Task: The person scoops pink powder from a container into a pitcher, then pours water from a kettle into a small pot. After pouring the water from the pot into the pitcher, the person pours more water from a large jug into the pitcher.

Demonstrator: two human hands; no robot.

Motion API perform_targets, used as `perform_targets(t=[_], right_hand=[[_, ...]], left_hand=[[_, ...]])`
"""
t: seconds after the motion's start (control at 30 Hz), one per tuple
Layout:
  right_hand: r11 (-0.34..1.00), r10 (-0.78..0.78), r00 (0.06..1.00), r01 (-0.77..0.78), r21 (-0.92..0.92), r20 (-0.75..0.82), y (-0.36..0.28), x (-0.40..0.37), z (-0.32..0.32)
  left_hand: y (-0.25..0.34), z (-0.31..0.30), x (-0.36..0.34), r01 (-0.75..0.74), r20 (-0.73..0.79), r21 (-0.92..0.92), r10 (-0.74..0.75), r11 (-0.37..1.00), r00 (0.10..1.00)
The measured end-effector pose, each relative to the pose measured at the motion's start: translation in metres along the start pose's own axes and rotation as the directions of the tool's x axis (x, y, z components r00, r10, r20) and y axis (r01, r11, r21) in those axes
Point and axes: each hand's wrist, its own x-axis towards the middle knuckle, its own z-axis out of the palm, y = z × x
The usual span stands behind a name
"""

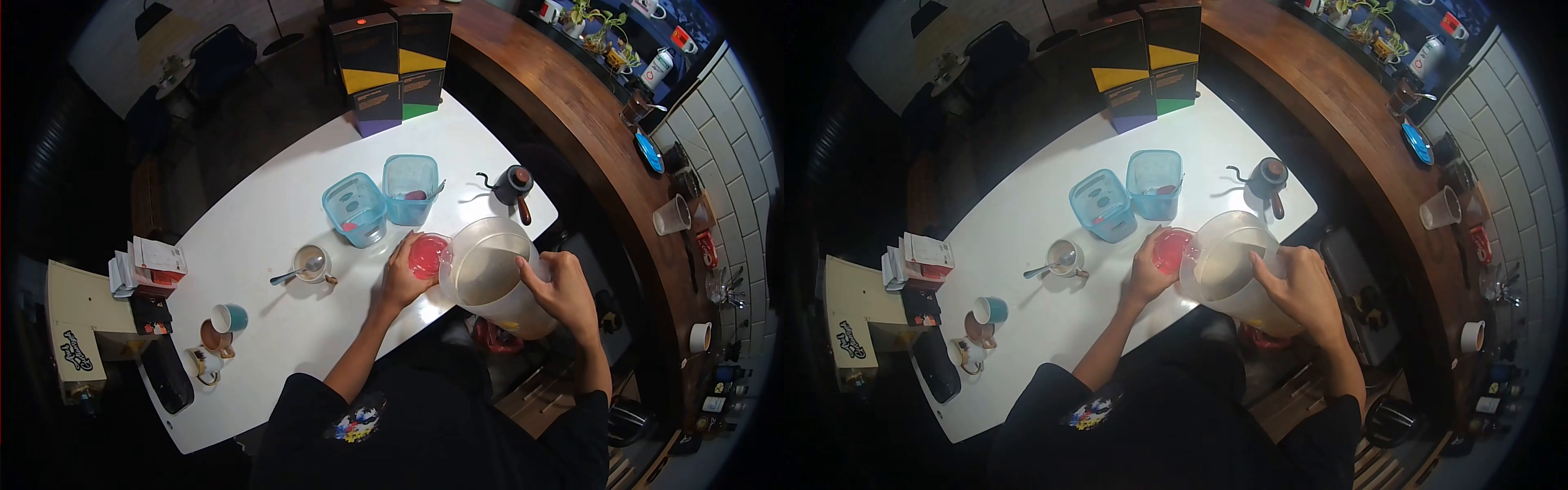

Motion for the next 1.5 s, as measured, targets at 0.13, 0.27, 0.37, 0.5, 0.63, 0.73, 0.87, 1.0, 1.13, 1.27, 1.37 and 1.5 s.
perform_targets(t=[0.13, 0.27, 0.37, 0.5, 0.63, 0.73, 0.87, 1.0, 1.13, 1.27, 1.37, 1.5], right_hand=[[0.998, 0.010, 0.997, -0.004, 0.066, -0.082, 0.003, -0.009, 0.001], [1.000, 0.009, 0.982, -0.004, 0.027, -0.190, 0.050, -0.017, 0.020], [0.945, 0.204, 0.979, -0.196, 0.261, -0.003, 0.053, -0.024, 0.011], [0.882, 0.257, 0.967, -0.233, 0.409, -0.002, 0.066, -0.039, 0.010], [0.841, 0.217, 0.976, -0.190, 0.506, 0.007, 0.090, -0.048, 0.017], [0.821, 0.236, 0.966, -0.256, 0.510, 0.105, 0.107, -0.056, 0.017], [0.854, 0.147, 0.988, -0.155, 0.496, 0.057, 0.138, -0.070, 0.034], [0.857, 0.189, 0.955, -0.273, 0.437, 0.227, 0.140, -0.078, 0.030], [0.890, 0.148, 0.929, -0.275, 0.364, 0.339, 0.162, -0.083, 0.060], [0.909, 0.029, 0.891, -0.213, 0.359, 0.453, 0.144, -0.087, 0.081], [0.915, -0.080, 0.878, -0.123, 0.385, 0.471, 0.125, -0.092, 0.100], [0.915, -0.315, 0.712, 0.052, 0.401, 0.628, 0.073, -0.106, 0.120]], left_hand=[[-0.001, 0.000, -0.001, -0.004, 0.001, 0.004, 0.004, 1.000, 1.000], [0.005, -0.002, 0.001, -0.018, 0.001, 0.018, 0.018, 1.000, 1.000], [0.013, -0.004, 0.002, -0.033, -0.013, 0.058, 0.034, 0.998, 0.999], [0.026, -0.008, 0.000, -0.023, 0.007, 0.152, 0.022, 0.988, 1.000], [0.037, -0.011, -0.019, 0.014, -0.071, 0.310, 0.009, 0.950, 0.997], [0.050, -0.016, -0.043, -0.013, -0.097, 0.317, 0.046, 0.948, 0.994], [0.068, -0.006, -0.085, 0.082, -0.286, 0.213, -0.019, 0.974, 0.958], [0.083, 0.014, -0.128, 0.175, -0.455, 0.087, -0.117, 0.981, 0.883], [0.075, 0.025, -0.179, 0.281, -0.302, -0.150, -0.314, 0.948, 0.900], [0.074, 0.026, -0.219, 0.451, -0.229, -0.291, -0.519, 0.844, 0.824], [0.062, 0.017, -0.253, 0.577, -0.106, -0.436, -0.676, 0.691, 0.729], [0.062, -0.010, -0.294, 0.630, -0.078, -0.528, -0.771, 0.570, 0.632]])
